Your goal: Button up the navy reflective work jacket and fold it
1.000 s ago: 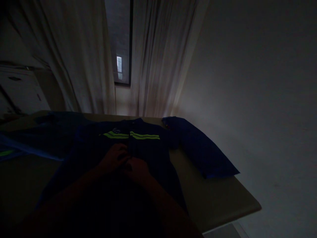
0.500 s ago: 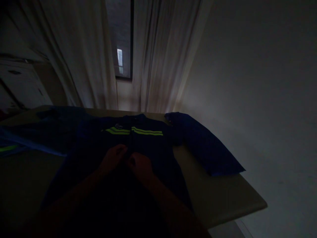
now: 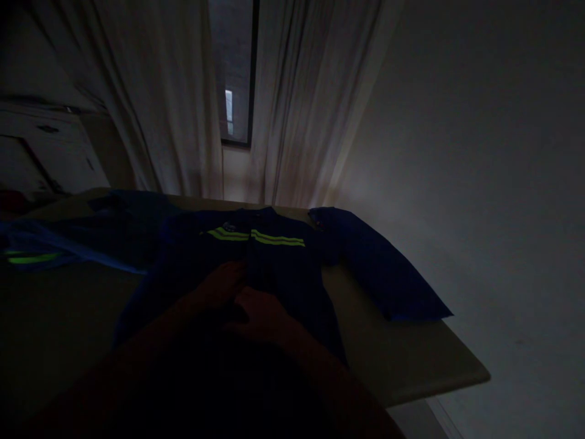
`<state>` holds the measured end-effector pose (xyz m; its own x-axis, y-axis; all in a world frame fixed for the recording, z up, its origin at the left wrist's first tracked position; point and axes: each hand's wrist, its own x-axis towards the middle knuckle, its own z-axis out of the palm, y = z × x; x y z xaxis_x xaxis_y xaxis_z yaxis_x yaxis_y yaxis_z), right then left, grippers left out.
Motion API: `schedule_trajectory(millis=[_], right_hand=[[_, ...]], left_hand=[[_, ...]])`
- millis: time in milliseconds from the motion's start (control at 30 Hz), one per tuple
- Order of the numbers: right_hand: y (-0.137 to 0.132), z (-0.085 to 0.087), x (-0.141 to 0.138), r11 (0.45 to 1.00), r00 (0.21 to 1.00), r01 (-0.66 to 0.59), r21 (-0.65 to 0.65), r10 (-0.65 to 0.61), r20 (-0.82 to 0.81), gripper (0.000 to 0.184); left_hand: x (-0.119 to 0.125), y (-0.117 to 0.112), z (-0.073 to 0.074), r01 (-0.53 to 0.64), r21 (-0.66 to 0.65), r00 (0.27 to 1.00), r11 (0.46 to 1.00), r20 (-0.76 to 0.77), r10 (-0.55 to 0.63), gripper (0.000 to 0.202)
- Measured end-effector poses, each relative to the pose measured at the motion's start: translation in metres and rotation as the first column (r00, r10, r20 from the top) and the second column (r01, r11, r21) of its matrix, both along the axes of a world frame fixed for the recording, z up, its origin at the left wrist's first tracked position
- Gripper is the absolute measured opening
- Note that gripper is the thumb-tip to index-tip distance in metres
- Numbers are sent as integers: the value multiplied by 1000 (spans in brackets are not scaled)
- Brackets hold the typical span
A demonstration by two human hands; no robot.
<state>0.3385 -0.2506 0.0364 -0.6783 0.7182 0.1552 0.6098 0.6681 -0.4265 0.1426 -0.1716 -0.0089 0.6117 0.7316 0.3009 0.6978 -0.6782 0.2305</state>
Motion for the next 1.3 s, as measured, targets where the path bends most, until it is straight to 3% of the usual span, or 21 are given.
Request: schedule_trajectory(millis=[100,233,333,433,533,700,833,1000,1067,1167,1233,1300], right_hand=[[-15,2,-4,996,989,87,-31,-83,120,44],[-21,-9,-3,968,975,210,-140,-197,98,34],[-19,-15,1,987,994,106,-120,-108,-3,23],[-17,-14,6,993,997,-18,-113,9,-80,29],[-16,-14,9,995,1000,-22,-101,20,-15,31],[-20,-20,10,999,996,-26,29,23,91,12],[-22,-20,8,996,998,57,65,-59,29,10],[-18,-17,6,977,976,175,-121,-188,-111,2],[-16,-17,7,960,955,241,-143,-261,-143,7],[-16,-15,12,973,957,199,-121,-219,-192,11],[-19,-10,14,993,975,42,-112,-65,-212,18],[-23,-5,15,986,980,-122,-116,101,-174,23]], left_hand=[[3,-1,7,-15,25,1000,1000,25,14,26],[-1,-29,5,20,-15,997,1000,81,-18,21],[-9,-49,0,38,-138,975,990,223,-7,28],[-16,-57,3,74,-262,960,962,280,3,29],[-17,-59,11,104,-301,969,948,247,-27,21],[-14,-65,19,92,-345,972,934,235,-9,14],[-6,-67,19,86,-530,905,844,395,156,21],[0,-62,20,96,-602,791,793,529,306,29],[-4,-58,22,160,-665,771,729,546,329,35],[-13,-58,23,295,-705,817,645,536,211,34],[-17,-63,24,338,-651,870,680,491,37,40],[-19,-72,26,327,-555,909,765,406,-94,53]])
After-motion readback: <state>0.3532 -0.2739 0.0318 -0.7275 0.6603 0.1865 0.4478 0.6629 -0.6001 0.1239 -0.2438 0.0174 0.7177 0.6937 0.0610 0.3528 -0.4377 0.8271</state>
